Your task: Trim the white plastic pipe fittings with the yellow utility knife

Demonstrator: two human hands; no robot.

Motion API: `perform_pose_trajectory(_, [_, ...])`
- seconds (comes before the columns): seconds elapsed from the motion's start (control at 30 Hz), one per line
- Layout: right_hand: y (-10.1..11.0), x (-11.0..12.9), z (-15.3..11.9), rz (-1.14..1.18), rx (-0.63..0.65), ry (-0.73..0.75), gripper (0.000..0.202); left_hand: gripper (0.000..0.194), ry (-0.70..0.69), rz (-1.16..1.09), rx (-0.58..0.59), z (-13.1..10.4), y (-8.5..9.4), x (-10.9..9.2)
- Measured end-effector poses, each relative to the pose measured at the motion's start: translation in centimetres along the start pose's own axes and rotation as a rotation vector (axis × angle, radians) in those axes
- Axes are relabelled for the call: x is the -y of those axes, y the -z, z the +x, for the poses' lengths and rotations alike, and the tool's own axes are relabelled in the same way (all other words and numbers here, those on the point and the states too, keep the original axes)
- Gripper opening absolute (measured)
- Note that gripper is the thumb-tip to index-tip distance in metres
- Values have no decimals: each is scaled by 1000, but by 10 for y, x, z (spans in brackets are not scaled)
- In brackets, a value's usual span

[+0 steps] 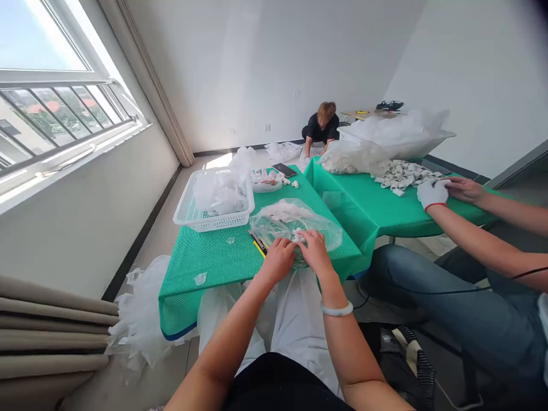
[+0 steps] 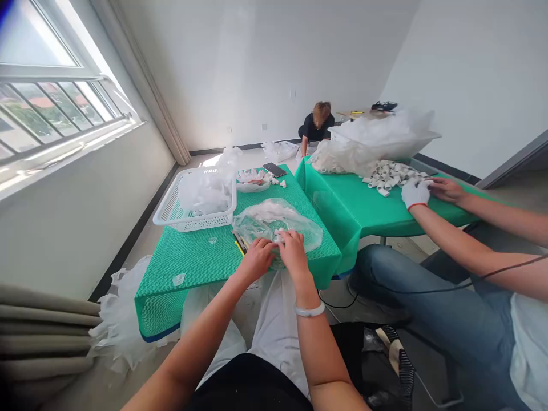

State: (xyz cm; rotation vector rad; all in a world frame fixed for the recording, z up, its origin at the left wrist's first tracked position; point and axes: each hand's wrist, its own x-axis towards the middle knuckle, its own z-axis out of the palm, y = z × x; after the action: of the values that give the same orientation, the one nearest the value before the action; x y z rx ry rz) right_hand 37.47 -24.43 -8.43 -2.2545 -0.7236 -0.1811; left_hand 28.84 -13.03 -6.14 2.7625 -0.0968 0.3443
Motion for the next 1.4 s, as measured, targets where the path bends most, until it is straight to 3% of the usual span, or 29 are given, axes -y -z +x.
perform_pose_trajectory(0.1, [-7, -7, -2, -53, 63, -13, 33, 11, 24, 4, 51, -1, -5, 5])
perform_pose_trajectory(0.23, [0, -2, -6, -8, -15, -61, 24, 12, 58, -200, -111, -8, 7, 9])
perform_pose_trajectory(0.33, [8, 21, -12, 91, -48, 34, 22, 27, 239, -505, -243, -14, 25, 13])
perform_pose_trajectory(0.4, [5, 45, -18, 211, 14, 176, 21, 35, 346, -760, -235, -21, 37, 19])
perform_pose_trajectory(0.47, [-8, 70, -25, 382, 59, 264, 22, 37, 418, -1006, -216, -31, 46, 29])
perform_pose_trajectory(0.57, [-37, 96, -36, 642, 52, 221, 31, 37, 522, -1328, -314, -49, 50, 48])
perform_pose_trajectory(0.63, [-56, 103, -39, 732, 42, 181, 34, 37, 562, -1494, -422, -61, 48, 59])
perform_pose_trajectory(0.73, [-77, 101, -36, 681, 25, 252, 18, 35, 585, -1635, -537, -72, 39, 70])
perform_pose_trajectory(0.87, [-87, 92, -31, 522, -25, 414, 18, 33, 557, -1693, -608, -75, 30, 72])
perform_pose_trajectory(1.0, [-91, 92, -34, 420, -63, 471, 23, 33, 543, -1656, -633, -72, 26, 73])
perform_pose_trajectory(1.23, [-83, 94, -39, 388, -68, 501, 22, 33, 574, -1542, -606, -70, 21, 76])
perform_pose_trajectory(1.4, [-85, 99, -37, 300, -52, 373, 25, 27, 551, -1176, -683, -73, 15, 69])
